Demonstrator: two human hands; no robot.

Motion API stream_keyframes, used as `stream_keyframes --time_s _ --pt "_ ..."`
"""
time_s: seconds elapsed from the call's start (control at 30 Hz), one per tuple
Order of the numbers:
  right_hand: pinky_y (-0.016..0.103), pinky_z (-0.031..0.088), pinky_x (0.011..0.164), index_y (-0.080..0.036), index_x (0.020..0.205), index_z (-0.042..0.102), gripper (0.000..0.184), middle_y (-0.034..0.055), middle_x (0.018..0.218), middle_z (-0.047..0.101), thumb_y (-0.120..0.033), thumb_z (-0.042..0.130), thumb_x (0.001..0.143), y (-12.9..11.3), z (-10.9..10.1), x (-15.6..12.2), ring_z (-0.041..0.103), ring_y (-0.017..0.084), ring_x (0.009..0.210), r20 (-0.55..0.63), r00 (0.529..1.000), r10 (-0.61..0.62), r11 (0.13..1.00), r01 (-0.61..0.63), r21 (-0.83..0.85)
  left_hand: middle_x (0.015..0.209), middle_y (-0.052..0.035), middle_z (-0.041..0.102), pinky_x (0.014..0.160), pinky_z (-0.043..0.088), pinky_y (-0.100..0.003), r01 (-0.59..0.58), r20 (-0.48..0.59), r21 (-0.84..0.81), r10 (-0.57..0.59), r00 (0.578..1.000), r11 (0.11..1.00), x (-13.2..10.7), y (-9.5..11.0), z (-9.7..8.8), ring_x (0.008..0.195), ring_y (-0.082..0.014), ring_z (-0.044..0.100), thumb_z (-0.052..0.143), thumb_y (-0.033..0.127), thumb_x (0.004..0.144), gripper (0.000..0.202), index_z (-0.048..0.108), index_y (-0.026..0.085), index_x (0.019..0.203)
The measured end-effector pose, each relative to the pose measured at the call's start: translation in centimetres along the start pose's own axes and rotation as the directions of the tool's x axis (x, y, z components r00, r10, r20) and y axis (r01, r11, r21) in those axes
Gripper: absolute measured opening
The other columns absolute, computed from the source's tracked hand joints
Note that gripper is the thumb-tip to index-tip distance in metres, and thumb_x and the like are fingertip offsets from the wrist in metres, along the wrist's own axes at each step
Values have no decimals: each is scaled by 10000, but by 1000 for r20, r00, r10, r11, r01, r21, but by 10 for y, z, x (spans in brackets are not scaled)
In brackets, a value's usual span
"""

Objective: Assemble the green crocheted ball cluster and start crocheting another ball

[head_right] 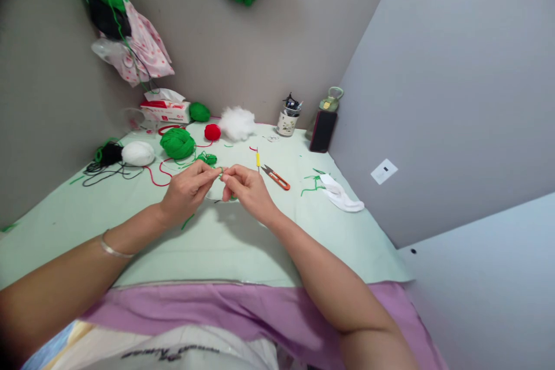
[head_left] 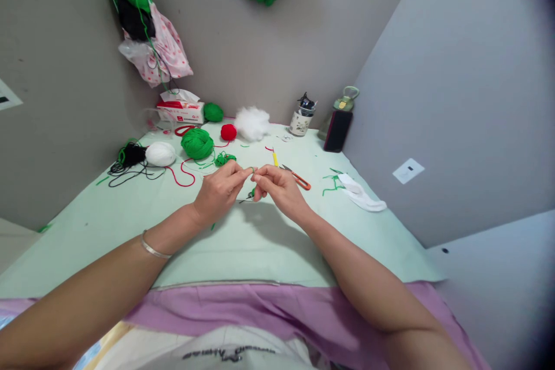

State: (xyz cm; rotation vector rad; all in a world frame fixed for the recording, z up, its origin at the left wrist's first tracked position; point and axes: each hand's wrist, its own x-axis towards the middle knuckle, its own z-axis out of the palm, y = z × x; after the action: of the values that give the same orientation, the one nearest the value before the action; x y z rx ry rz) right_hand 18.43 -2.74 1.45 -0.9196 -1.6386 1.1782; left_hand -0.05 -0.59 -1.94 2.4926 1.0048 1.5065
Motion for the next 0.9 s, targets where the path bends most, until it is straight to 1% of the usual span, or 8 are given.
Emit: stream_keyframes --time_s 0.13,0.27,0.37,0.57,0.7,0.9 --pt "268 425 618 -193 871 630 190 -27 561 657 -374 601 919 1 0 1 526 115 548 4 1000 -4 1000 4 5 809 -39 577 603 368 -248 -33 4 54 32 999 998 0 -1 0 706 -147 517 443 215 1007 320 733 239 1139" --pt "266 417 611 -192 874 630 177 -29 562 657 -358 596 925 1 1 0 525 112 539 -4 1000 -12 1000 12 -12 809 -36 578 628 389 -248 -61 -7 83 62 998 995 -1 -2 2 717 -146 521 437 191 1003 331 728 234 1154" --pt "265 417 608 -192 866 625 196 -30 557 653 -377 600 922 2 1 1 523 111 532 -12 1000 -23 999 22 -36 809 -35 572 651 411 -251 -75 -3 64 76 997 995 -1 -2 2 725 -147 522 434 187 1002 333 730 237 1148" --pt "263 411 603 -196 852 615 246 -26 565 651 -431 594 923 4 1 1 520 113 538 -19 999 -35 995 33 -92 819 -39 572 663 432 -261 -72 6 32 72 997 997 -1 -2 2 738 -153 524 444 180 997 330 726 239 1157" --pt "256 384 579 -197 863 617 212 -28 563 648 -396 582 928 3 0 0 494 110 527 -17 999 -43 993 41 -114 824 -37 569 649 432 -255 -77 1 36 77 997 996 -2 -2 3 721 -146 521 436 166 996 341 723 235 1168" --pt "249 330 534 -194 846 626 203 -35 565 641 -372 571 925 0 3 -1 437 101 489 -21 999 -44 982 40 -184 822 -39 575 674 453 -262 -37 21 31 37 999 999 -2 -1 4 736 -152 537 434 203 1005 336 726 227 1168"
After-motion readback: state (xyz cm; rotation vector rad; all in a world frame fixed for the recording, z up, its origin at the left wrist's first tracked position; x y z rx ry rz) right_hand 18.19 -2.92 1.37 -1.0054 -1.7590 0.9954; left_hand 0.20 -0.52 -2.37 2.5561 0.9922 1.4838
